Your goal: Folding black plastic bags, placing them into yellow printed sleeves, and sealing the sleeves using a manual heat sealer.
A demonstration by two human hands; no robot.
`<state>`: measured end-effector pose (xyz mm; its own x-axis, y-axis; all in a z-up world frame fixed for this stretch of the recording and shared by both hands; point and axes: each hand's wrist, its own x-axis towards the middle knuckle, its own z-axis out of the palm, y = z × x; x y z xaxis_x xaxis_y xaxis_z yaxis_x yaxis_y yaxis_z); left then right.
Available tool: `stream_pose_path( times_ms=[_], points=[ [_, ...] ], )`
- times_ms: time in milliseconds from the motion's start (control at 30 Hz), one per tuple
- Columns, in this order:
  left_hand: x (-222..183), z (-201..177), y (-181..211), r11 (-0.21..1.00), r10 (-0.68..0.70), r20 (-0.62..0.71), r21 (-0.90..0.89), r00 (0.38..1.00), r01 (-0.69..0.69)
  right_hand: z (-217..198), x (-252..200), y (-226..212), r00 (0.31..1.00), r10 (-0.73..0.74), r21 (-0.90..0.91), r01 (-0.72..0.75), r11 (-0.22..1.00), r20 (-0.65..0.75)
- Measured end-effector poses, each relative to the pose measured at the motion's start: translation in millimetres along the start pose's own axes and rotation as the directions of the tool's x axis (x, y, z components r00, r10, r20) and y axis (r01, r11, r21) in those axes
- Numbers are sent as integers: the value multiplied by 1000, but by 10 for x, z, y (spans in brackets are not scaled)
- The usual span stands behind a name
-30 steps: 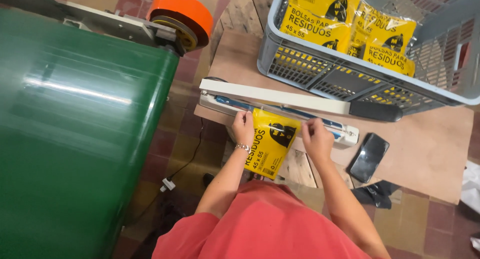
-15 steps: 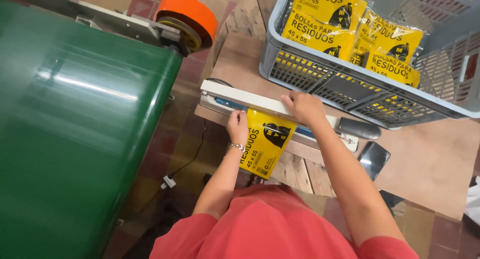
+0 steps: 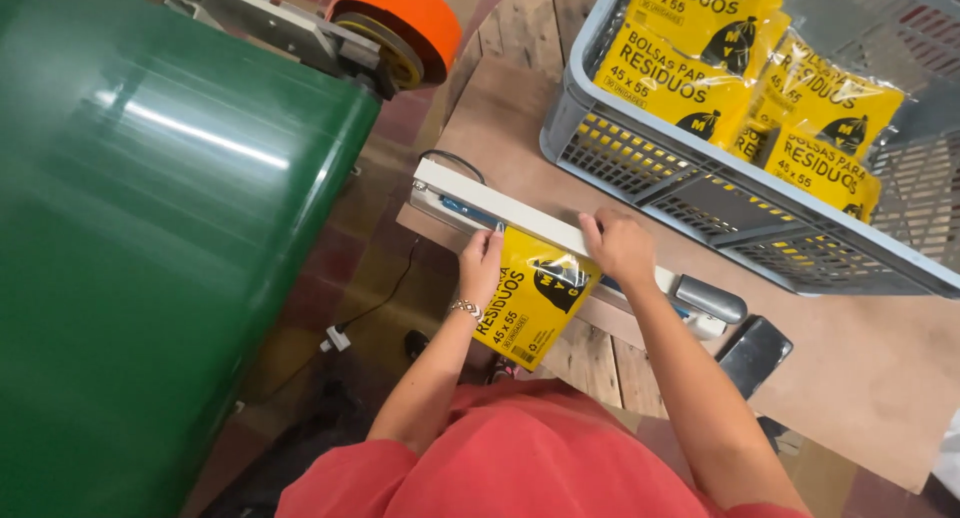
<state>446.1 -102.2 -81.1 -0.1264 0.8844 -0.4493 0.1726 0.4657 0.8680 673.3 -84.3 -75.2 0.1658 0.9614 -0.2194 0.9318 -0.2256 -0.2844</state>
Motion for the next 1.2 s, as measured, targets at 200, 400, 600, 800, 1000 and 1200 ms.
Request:
stream_pose_path(
  times_ms=[200, 400, 600, 800, 1000, 1200],
  points=[
    [-46, 14, -42, 988, -17, 165, 152, 986, -8, 47, 2, 34, 999, -7, -32, 6, 999, -43],
    [-86, -1, 107, 985, -47, 184, 173, 982, 15, -16, -44, -41, 994, -60, -40, 56, 998, -92],
    [-122, -16, 204, 986, -75, 185, 163, 980, 44, 12, -35, -7, 990, -81, -71, 73, 995, -119],
    [-151, -33, 263, 984, -77, 206, 175, 975, 40, 60, -28, 33, 988, -95, -82, 85, 993, -122],
    [-207, -55, 345, 982, -94, 234, 182, 968, 52, 253, 20, 151, 977, -102, -130, 78, 988, -187],
    [-153, -58, 289, 979, -81, 303, 205, 950, 19, 210, 23, 119, 983, -94, -108, 78, 991, -159]
  ],
)
